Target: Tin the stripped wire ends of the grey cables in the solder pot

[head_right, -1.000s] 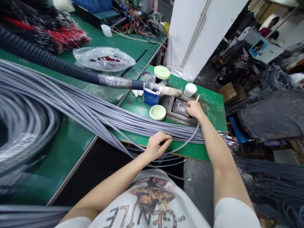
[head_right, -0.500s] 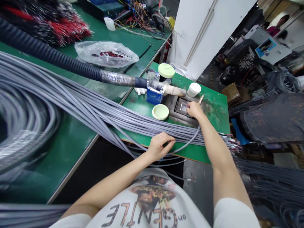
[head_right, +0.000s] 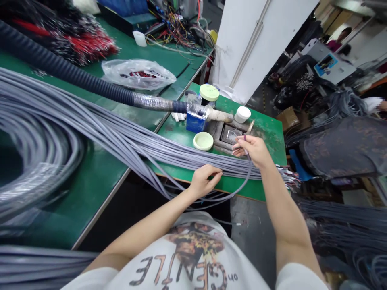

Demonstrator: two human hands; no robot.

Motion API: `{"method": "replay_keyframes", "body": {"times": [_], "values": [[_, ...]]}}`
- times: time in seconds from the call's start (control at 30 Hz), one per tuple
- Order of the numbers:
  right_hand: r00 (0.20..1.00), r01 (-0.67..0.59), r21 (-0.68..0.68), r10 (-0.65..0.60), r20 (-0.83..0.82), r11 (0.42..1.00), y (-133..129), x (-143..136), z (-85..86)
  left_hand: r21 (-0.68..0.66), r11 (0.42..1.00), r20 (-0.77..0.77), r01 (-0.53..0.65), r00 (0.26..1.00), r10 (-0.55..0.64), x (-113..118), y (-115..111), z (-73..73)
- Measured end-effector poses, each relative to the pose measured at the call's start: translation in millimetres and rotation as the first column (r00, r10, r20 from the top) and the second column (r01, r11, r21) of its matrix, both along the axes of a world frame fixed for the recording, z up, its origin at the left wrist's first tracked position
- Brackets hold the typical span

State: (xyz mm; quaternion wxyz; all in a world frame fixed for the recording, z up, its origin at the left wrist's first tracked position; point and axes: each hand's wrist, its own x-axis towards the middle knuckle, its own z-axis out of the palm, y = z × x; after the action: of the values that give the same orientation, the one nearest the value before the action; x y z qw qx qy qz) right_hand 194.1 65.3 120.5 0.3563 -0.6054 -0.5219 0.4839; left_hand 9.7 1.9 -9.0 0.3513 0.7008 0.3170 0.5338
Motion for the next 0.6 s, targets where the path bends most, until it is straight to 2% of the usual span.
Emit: {"method": "replay_keyframes", "body": {"times": [0.1, 0.17, 0.27, 0.33, 0.4, 0.53, 0.6], "values": [[0.992, 0.039, 0.074, -0.030, -0.122, 0.997, -41.9, -23.8, -4.9, -0.059, 0.998, 0.061, 0.038, 0.998, -0.034, -1.8, -0.7, 4.2], [0.986, 0.063, 0.124, -0.043, -0.160, 0.990, -62.7, -40.9, -13.8, -0.148, 0.982, 0.150, 0.113, 0.985, -0.090, -1.6, -2.4, 9.1], [0.970, 0.089, 0.129, -0.057, -0.236, 0.988, -82.5, -62.5, -26.4, -0.316, 0.907, 0.410, 0.279, 0.902, -0.135, 3.4, -8.9, 15.9], [0.965, 0.085, 0.128, -0.049, -0.258, 0.988, -90.5, -71.7, -30.6, -0.406, 0.842, 0.558, 0.357, 0.826, -0.081, 8.5, -15.9, 17.4], [0.966, 0.061, 0.149, -0.020, -0.259, 0.987, -96.5, -76.2, -31.3, -0.471, 0.798, 0.613, 0.376, 0.790, -0.011, 12.5, -23.9, 16.7], [0.966, -0.012, 0.177, 0.057, -0.252, 0.984, -106.2, -76.0, -27.4, -0.527, 0.766, 0.638, 0.368, 0.767, 0.070, 14.1, -38.9, 16.6], [0.966, -0.040, 0.170, 0.082, -0.244, 0.985, -109.9, -73.4, -25.4, -0.532, 0.770, 0.634, 0.353, 0.768, 0.086, 12.8, -44.8, 20.6]]}}
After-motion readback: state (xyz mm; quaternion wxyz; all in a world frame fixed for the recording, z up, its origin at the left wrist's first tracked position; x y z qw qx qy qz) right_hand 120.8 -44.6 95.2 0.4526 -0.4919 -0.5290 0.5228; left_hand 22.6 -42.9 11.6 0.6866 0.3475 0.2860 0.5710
